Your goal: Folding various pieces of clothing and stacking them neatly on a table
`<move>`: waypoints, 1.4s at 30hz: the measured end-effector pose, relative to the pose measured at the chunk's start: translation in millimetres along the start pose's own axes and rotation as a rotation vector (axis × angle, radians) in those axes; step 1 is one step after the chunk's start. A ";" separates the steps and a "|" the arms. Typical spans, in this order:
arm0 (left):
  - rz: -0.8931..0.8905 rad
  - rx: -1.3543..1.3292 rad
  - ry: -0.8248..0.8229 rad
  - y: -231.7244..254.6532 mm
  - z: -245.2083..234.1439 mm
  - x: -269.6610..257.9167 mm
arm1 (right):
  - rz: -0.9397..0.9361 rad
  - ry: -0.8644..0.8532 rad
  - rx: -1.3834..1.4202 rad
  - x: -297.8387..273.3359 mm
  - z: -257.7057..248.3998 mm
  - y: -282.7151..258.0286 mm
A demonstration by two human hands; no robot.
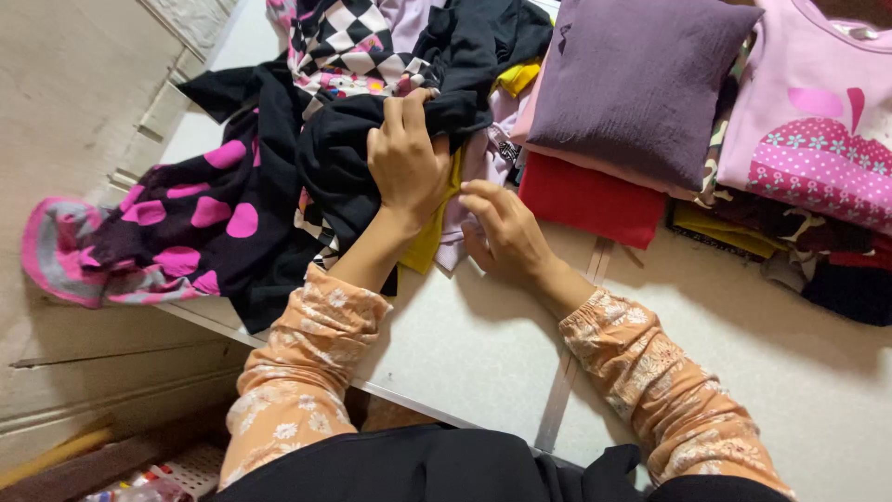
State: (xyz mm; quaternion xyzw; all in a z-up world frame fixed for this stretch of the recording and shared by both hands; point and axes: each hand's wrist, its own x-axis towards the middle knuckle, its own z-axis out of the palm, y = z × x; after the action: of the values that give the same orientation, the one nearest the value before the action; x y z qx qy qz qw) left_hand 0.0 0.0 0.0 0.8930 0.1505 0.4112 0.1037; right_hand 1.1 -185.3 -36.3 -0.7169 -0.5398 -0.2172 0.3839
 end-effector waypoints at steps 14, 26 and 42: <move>-0.109 -0.536 -0.528 63.4 -40.7 -55.6 | 0.616 0.091 0.889 -10.9 -12.7 12.1; 0.284 -0.140 -0.273 7.3 -45.2 -2.3 | 0.669 0.080 0.531 -2.6 -8.6 17.5; -0.014 -0.139 -1.003 -54.6 -98.5 51.5 | 0.325 -0.524 0.478 69.2 -86.2 -53.4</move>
State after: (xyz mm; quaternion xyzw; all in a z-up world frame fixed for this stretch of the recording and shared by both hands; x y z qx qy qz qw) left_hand -53.6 75.2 82.4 0.9706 0.0605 -0.0601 0.2253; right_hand -17.9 -204.4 83.5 -0.7145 -0.5346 0.1688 0.4186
